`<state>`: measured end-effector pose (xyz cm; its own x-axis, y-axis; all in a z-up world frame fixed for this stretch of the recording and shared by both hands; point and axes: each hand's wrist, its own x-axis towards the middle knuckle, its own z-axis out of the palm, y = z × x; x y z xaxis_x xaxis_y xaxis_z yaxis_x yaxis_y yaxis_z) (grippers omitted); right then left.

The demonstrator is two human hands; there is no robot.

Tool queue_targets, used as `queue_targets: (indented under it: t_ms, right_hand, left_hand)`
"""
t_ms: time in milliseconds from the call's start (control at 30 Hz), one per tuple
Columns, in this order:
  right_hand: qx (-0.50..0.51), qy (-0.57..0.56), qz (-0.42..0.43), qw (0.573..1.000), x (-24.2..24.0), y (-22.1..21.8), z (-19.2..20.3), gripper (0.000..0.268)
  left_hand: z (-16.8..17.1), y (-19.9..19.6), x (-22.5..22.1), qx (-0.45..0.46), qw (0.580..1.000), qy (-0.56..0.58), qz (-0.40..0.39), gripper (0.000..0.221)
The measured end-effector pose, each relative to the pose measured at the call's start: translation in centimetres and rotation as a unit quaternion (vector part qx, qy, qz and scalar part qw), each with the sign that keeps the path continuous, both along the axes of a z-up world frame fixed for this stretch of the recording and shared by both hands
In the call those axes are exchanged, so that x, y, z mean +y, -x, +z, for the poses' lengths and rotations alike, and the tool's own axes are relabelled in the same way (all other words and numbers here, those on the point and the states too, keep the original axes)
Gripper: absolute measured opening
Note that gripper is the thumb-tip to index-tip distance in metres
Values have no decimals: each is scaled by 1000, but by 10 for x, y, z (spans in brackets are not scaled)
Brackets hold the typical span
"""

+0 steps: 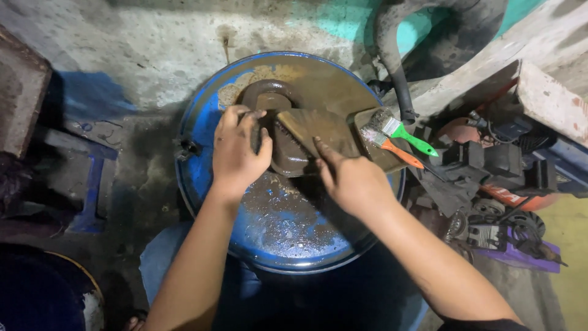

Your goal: Cleaning and brushing a motorcycle exhaust component to remove rust and dirt using various brushes.

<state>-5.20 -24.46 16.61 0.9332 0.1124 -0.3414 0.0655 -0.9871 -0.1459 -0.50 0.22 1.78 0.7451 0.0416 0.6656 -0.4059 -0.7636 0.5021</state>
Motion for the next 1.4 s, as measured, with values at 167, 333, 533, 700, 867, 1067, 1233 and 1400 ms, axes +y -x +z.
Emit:
queue_targets:
  t_ms: [167,333,533,700,867,1067,1233,1400]
  right_hand:
    - [-16,33,-47,998,-54,-18,-16,60]
    - [-30,41,-67,996,-55,-17,-28,61]
    - [20,0,-38,999,-4,19,6,63]
    - [7,53,-79,995,-41,5,-5,63]
    - [15,45,-107,993,-44,-3,-10,65]
    - [27,41,-62,997,10,15,11,62]
    - [16,32,-57,998,-19,5,3,64]
    - [10,39,-121,992,-57,-5,-21,65]
  left_hand:
    - [-1,-1,1,-11,1000,23,-6,27]
    - [-1,-1,-3,24,1000,17,-4,27]
    - [12,3,-2,18,1000,10,1,23]
    - [8,2,1,4,999,28,-25,22]
    - [1,-2,-2,9,1000,18,-15,21]
    - [8,0,-4,24,1000,1,0,20]
    - [12,3,1,18,1000,12,-16,19]
    - [16,6,-2,20,999,31,-15,20]
